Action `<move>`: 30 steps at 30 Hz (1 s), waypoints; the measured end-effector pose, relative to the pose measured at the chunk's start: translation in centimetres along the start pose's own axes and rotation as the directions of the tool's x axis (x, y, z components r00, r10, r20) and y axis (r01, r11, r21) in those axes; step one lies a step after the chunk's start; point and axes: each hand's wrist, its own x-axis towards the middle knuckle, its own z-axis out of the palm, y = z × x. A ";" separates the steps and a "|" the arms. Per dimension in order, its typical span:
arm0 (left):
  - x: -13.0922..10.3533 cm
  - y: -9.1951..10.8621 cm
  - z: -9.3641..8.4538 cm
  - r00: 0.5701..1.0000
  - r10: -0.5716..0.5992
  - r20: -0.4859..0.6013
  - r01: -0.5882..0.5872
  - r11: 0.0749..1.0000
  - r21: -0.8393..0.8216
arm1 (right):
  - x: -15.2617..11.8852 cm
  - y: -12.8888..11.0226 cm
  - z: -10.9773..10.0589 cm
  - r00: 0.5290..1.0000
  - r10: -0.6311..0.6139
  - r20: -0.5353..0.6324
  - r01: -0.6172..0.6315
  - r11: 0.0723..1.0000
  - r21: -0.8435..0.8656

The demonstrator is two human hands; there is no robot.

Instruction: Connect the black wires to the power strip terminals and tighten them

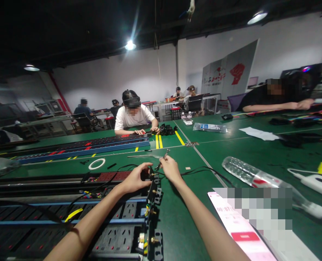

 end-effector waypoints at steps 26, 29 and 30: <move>0.1 -0.4 0.2 0.999 0.037 -0.010 -0.037 0.999 -0.006 | -2.6 -6.1 -2.0 0.791 -0.372 0.485 0.553 0.775 -0.307; 0.1 -0.4 0.1 0.999 0.045 -0.011 -0.045 0.999 -0.003 | -2.5 -5.8 -1.9 0.791 -0.361 0.494 0.549 0.774 -0.314; 0.1 -0.3 0.1 0.999 0.049 -0.012 -0.049 0.999 0.000 | -2.5 -5.7 -1.9 0.791 -0.358 0.496 0.548 0.776 -0.314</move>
